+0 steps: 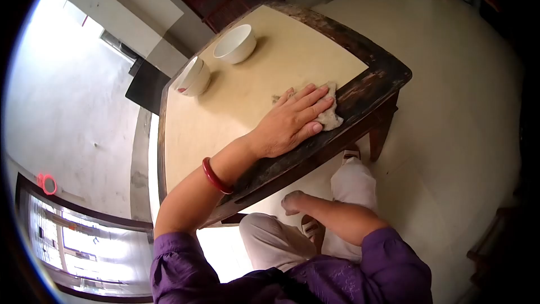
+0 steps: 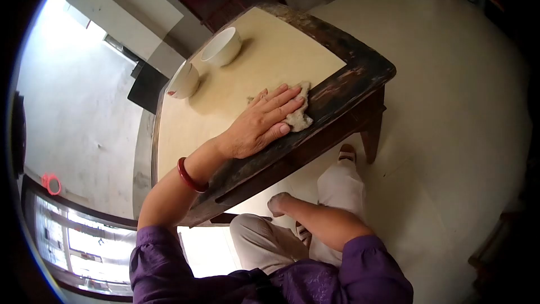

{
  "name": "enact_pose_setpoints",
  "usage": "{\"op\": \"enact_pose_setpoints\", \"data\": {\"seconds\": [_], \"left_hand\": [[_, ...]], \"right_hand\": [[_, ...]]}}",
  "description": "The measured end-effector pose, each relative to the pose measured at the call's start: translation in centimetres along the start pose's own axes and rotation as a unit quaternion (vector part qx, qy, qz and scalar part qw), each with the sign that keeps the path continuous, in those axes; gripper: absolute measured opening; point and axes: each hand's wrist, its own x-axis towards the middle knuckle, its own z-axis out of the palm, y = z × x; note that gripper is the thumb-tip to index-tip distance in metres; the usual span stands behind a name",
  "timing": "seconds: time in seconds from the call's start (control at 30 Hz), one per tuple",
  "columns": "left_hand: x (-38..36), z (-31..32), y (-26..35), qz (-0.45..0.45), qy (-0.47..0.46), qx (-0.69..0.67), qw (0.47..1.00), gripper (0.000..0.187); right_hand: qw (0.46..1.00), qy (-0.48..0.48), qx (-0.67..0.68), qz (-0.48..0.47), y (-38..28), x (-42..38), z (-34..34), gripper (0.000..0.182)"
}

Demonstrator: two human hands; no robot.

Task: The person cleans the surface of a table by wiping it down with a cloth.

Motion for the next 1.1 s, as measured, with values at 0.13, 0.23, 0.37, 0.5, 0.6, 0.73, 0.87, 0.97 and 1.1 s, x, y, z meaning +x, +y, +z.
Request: {"op": "enact_pose_setpoints", "data": {"seconds": [0.13, 0.23, 0.37, 0.5, 0.6, 0.73, 0.87, 0.97, 1.1], "left_hand": [[2.1, -0.1, -0.6, -0.005, 0.003, 0.000, 1.000, 0.051], [5.8, 0.4, -2.4, -0.010, 0.024, 0.002, 1.000, 0.051], [12.3, 0.8, -7.7, -0.019, 0.094, 0.036, 0.995, 0.050], [17.9, 1.1, -14.0, -0.105, 0.131, 0.012, 0.986, 0.058], [20.5, 1.0, -16.8, -0.107, 0.132, 0.015, 0.985, 0.058], [20.4, 0.8, -15.9, -0.095, 0.122, -0.011, 0.988, 0.055], [17.7, 0.8, -10.7, -0.045, 0.093, -0.017, 0.995, 0.050], [14.8, 0.8, -5.9, 0.001, 0.064, -0.013, 0.998, 0.050], [9.5, 0.9, -3.1, 0.058, 0.041, -0.023, 0.997, 0.047]], "right_hand": [[1.000, -0.002, -0.006, -0.023, -0.8, -0.4, -0.3, 0.037], [1.000, -0.001, 0.009, -0.030, -0.8, -0.4, -0.8, 0.036], [0.998, 0.021, 0.039, -0.036, -1.1, -1.4, -2.5, 0.036], [0.996, 0.031, 0.076, -0.026, -1.0, -2.4, -4.2, 0.028], [0.990, 0.126, 0.048, -0.038, 0.0, 1.2, -0.6, 0.028], [0.991, 0.122, 0.051, -0.023, 0.2, 1.9, -0.1, 0.030], [0.994, 0.101, 0.045, -0.011, 0.2, 2.2, 0.0, 0.030], [0.998, -0.021, 0.053, -0.007, -0.3, 0.2, -3.0, 0.045], [0.999, 0.002, 0.052, 0.002, -0.7, 0.6, -2.2, 0.040]]}}
